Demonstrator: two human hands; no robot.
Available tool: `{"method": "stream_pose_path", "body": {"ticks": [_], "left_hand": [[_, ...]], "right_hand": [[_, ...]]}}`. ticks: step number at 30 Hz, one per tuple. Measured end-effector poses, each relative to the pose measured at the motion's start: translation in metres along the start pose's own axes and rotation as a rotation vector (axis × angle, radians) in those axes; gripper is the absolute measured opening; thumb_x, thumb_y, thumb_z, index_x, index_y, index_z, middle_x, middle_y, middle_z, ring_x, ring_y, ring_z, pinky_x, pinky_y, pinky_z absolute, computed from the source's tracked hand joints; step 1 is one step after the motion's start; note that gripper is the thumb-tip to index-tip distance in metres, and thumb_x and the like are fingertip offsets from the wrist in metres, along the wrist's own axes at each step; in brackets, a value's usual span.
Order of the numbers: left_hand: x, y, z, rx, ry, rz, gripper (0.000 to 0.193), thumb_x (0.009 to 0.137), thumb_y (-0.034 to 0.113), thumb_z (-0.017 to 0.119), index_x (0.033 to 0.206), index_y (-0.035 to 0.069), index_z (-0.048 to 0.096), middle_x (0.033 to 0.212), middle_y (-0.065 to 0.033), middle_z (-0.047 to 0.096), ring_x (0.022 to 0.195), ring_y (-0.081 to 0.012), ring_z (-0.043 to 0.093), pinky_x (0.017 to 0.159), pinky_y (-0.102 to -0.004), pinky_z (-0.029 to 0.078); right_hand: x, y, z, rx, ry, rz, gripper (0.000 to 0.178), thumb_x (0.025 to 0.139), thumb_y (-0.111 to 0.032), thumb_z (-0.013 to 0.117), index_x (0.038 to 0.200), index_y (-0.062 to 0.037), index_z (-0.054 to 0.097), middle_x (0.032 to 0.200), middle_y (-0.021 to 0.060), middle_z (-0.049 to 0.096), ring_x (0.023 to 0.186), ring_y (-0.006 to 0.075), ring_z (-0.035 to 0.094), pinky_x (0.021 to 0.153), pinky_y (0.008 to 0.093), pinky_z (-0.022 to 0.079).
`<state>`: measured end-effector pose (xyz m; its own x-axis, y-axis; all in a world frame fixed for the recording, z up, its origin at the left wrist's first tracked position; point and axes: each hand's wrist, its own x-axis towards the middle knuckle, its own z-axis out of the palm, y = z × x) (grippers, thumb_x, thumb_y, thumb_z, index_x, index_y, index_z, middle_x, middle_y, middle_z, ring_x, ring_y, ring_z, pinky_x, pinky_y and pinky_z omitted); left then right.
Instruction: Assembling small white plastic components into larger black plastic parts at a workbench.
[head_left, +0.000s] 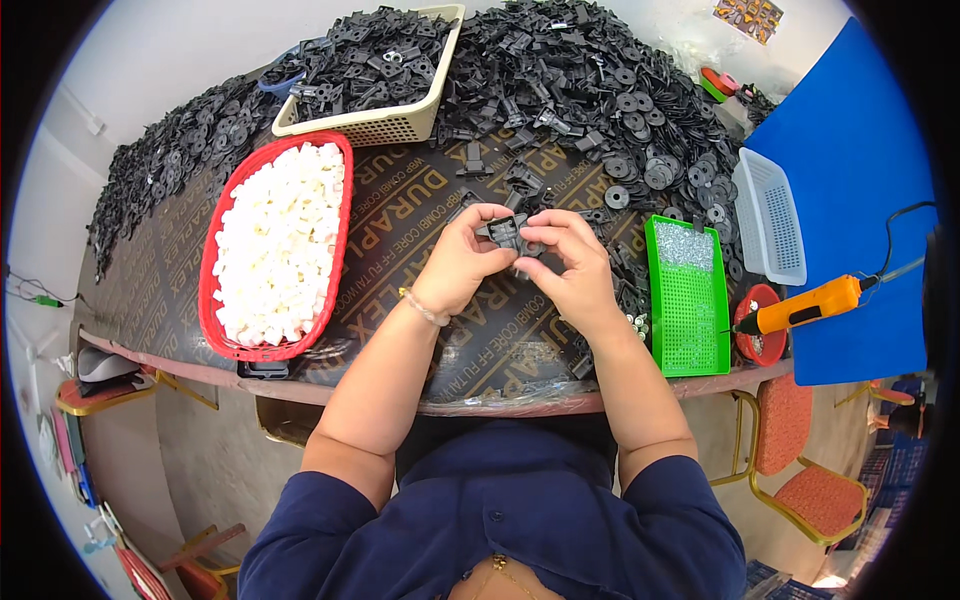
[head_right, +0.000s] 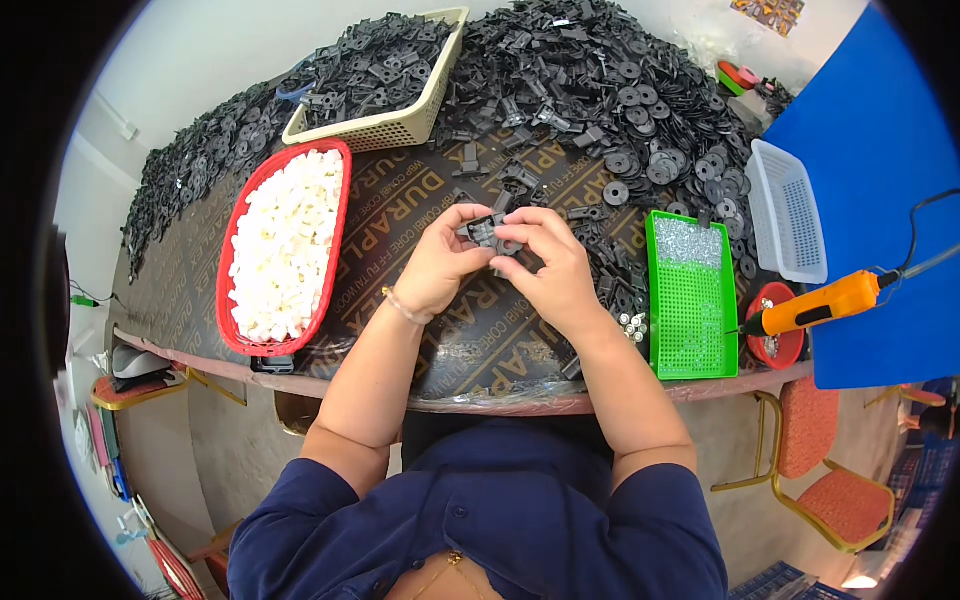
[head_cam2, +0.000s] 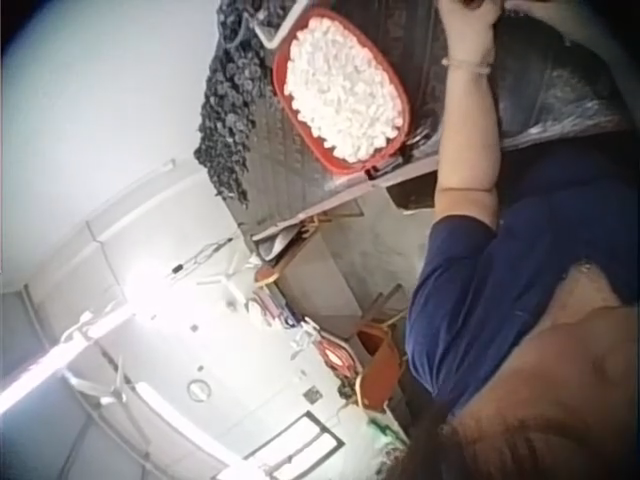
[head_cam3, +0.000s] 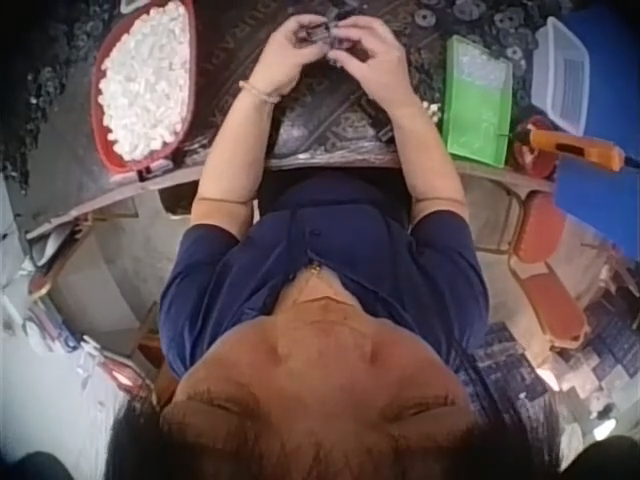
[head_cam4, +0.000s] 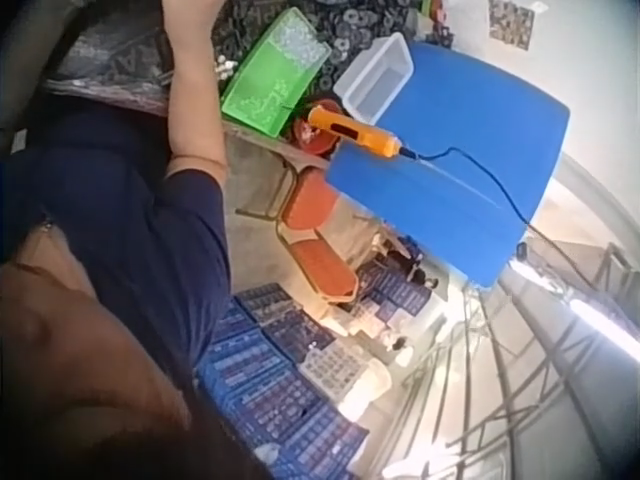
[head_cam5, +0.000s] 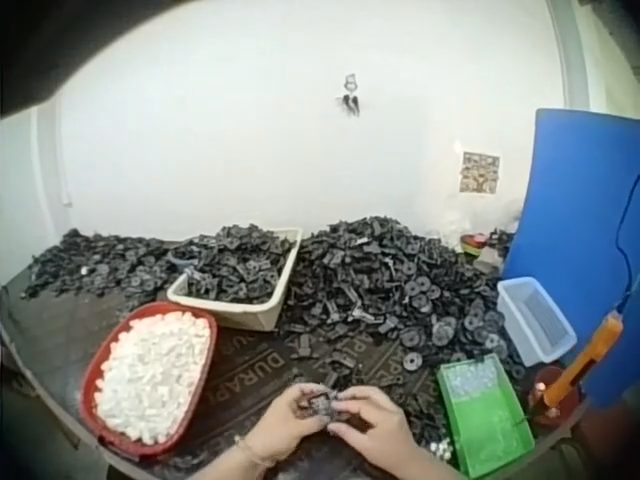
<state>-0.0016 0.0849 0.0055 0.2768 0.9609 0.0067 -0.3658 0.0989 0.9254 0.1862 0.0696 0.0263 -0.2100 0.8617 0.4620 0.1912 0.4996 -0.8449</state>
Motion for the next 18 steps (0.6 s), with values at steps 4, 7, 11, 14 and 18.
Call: {"method": "stream_pose_path", "body": {"ticks": [4,7,11,14,18], "left_hand": [[-0.004,0.012,0.002,-0.295,-0.103,-0.118,0.047,0.092,-0.005,0.063,0.137,0.002,0.051,0.112,-0.0055,0.063,0.097,-0.0123,0.066,0.089,-0.0297,0.058],[-0.002,0.011,0.001,-0.3,-0.123,-0.106,0.043,0.095,-0.004,0.062,0.136,0.003,0.053,0.114,-0.0058,0.063,0.099,-0.0125,0.066,0.092,-0.0325,0.058],[-0.003,0.01,0.004,-0.333,-0.139,-0.135,0.039,0.096,0.0,0.064,0.134,0.005,0.055,0.114,-0.0045,0.065,0.102,-0.0138,0.067,0.092,-0.0353,0.059],[-0.002,0.002,-0.001,-0.372,-0.192,-0.147,0.038,0.098,0.003,0.063,0.135,0.004,0.055,0.118,-0.0078,0.066,0.11,-0.0181,0.066,0.096,-0.038,0.058],[-0.002,-0.009,-0.008,-0.411,-0.246,-0.16,0.034,0.101,0.008,0.06,0.134,0.003,0.055,0.125,-0.0118,0.066,0.118,-0.0223,0.065,0.099,-0.0402,0.056]], "right_hand": [[0.006,0.0,-0.007,-0.247,0.041,-0.167,0.035,0.075,-0.003,0.082,0.108,-0.004,0.072,0.116,0.0093,0.068,0.11,0.0257,0.064,0.095,0.0367,0.052],[0.007,0.002,-0.009,-0.305,0.126,-0.173,0.036,0.074,-0.006,0.083,0.108,-0.0042,0.072,0.114,0.0098,0.07,0.109,0.0274,0.064,0.096,0.0377,0.05],[0.007,0.004,-0.01,-0.224,0.163,-0.21,0.038,0.074,-0.007,0.084,0.11,-0.0045,0.071,0.117,0.0099,0.07,0.111,0.0273,0.063,0.099,0.0391,0.048],[0.006,0.004,-0.01,-0.18,0.116,-0.243,0.039,0.076,-0.009,0.084,0.113,-0.0053,0.072,0.12,0.0097,0.07,0.114,0.0279,0.062,0.102,0.0405,0.047],[0.007,0.002,-0.01,-0.19,0.048,-0.242,0.04,0.077,-0.012,0.083,0.115,-0.0063,0.072,0.121,0.009,0.071,0.117,0.0288,0.061,0.105,0.0416,0.046]]}}
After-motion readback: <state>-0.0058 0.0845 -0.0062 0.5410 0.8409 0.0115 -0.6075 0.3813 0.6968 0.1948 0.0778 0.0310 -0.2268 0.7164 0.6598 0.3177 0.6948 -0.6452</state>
